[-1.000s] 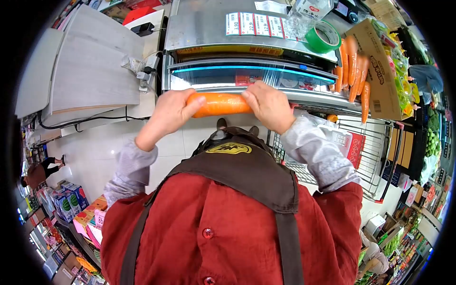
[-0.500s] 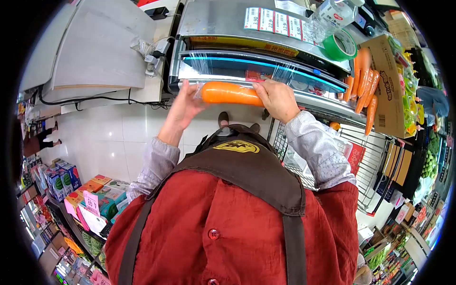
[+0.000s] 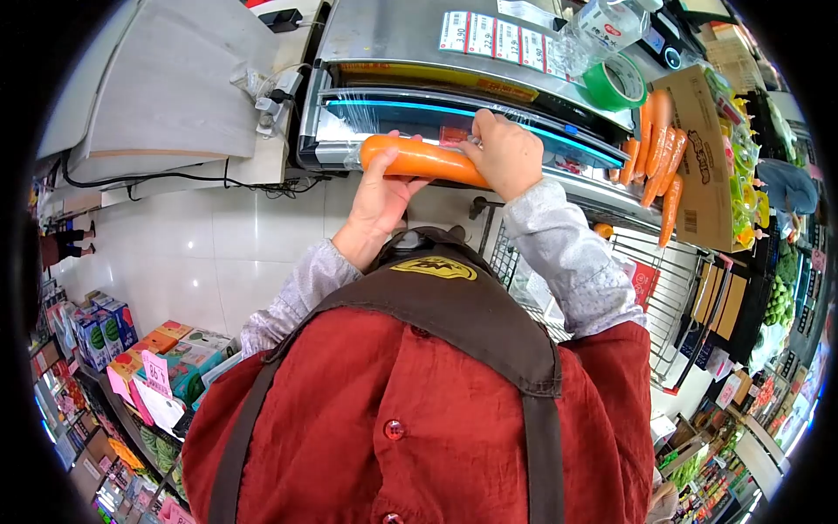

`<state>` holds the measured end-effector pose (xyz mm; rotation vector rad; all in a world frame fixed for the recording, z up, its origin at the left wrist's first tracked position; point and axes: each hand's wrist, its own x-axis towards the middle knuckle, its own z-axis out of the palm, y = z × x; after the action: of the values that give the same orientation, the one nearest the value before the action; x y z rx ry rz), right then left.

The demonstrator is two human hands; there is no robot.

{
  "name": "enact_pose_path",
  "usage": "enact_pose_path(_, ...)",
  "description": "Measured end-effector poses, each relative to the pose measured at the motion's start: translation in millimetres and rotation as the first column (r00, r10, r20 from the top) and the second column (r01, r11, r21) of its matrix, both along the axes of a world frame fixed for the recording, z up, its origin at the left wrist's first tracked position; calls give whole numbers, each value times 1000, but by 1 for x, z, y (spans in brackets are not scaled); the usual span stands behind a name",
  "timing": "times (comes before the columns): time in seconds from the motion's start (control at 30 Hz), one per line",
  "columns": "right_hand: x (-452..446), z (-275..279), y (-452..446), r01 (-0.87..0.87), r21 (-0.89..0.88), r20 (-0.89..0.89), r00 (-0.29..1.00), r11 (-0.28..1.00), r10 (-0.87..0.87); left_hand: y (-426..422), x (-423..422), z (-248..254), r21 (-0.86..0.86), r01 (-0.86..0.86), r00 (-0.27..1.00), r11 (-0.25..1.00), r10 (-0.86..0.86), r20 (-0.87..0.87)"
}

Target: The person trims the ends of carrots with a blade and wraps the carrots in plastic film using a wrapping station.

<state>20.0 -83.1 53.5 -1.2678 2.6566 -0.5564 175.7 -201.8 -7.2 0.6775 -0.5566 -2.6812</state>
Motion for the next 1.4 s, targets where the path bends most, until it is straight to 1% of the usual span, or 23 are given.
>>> enact_pose_path(0.03,3,4,0,-32,-56,-170,985,998,22,0,-1,1,9,-19,1000,1000,19,25)
enact_pose_path(0.07,7,10,1,-32,-57,-171,985,998,22,-1,-2,2,8,-19,1000,1000,19,23)
enact_pose_path(0.13,17,22,6,-214,-286,-312,942,934,120,-2,-3,11,-4,-22,995,1000,22,101)
enact_pose_path(0.17,22,25,11,-339,-284,-314,917,897,247,-2,-3,13,-1,-26,995,1000,26,101)
enact_pose_path(0.23,36,17,11,-347,-251,-316,912,904,263,-3,-6,17,64,-40,989,997,30,142)
enact_pose_path(0.3,37,-1,15,-351,-183,-291,912,918,291,-4,-11,24,78,-47,983,996,32,183)
enact_pose_path(0.33,33,-7,14,-354,-182,-294,910,917,293,-4,-13,28,94,-62,973,994,39,228)
enact_pose_path(0.47,19,-11,3,-384,-194,-348,888,903,302,-9,-16,33,108,-91,971,990,64,229)
enact_pose_path(0.53,11,-9,0,-469,-229,-300,868,853,396,-11,-15,33,181,-91,973,979,48,226)
enact_pose_path(0.57,5,-9,0,-471,-228,-303,866,852,398,-10,-13,33,181,-92,973,979,50,223)
enact_pose_path(0.63,-8,-9,3,-506,-261,-186,862,822,472,-8,-9,28,160,-26,980,987,-6,197)
enact_pose_path(0.67,-14,-9,2,-511,-260,-188,859,819,476,-8,-9,23,161,-31,981,987,-1,195)
enact_pose_path(0.73,-23,-6,-1,-514,-228,-34,853,827,521,-7,-16,16,-27,-4,998,1000,6,58)
enact_pose_path(0.8,-25,-2,-6,-532,-186,-45,844,826,534,-8,-24,14,-30,-36,999,999,37,17)
enact_pose_path(0.87,-20,7,-9,-542,-114,-97,840,832,534,-9,-29,14,-46,-52,997,998,55,52)
enact_pose_path(0.93,-16,5,-9,-532,-90,-114,845,842,522,-6,-29,37,-81,-63,995,995,69,76)
enact_pose_path(1.0,-15,17,-9,-484,-189,-138,874,854,465,-5,-28,67,-116,-78,990,990,91,108)
enact_pose_path(1.07,-22,46,-12,-532,-189,-146,846,825,512,-5,-30,92,-124,-96,991,988,106,78)
enact_pose_path(1.17,-26,86,-11,-536,-172,-27,841,827,540,0,-25,123,-97,-103,993,990,107,39)
enact_pose_path(1.23,-23,104,-9,-553,-161,-20,830,817,558,5,-16,140,-83,-109,993,991,112,32)
enact_pose_path(1.27,-20,112,-9,-571,-150,-11,817,807,577,7,-9,147,-83,-99,995,992,98,-9)
enact_pose_path(1.33,-12,119,-3,-570,-164,15,815,805,580,12,5,151,-79,-86,996,993,83,-40)
enact_pose_path(1.4,-8,116,1,-579,-180,156,781,795,605,14,20,150,-93,-20,999,995,16,-34)
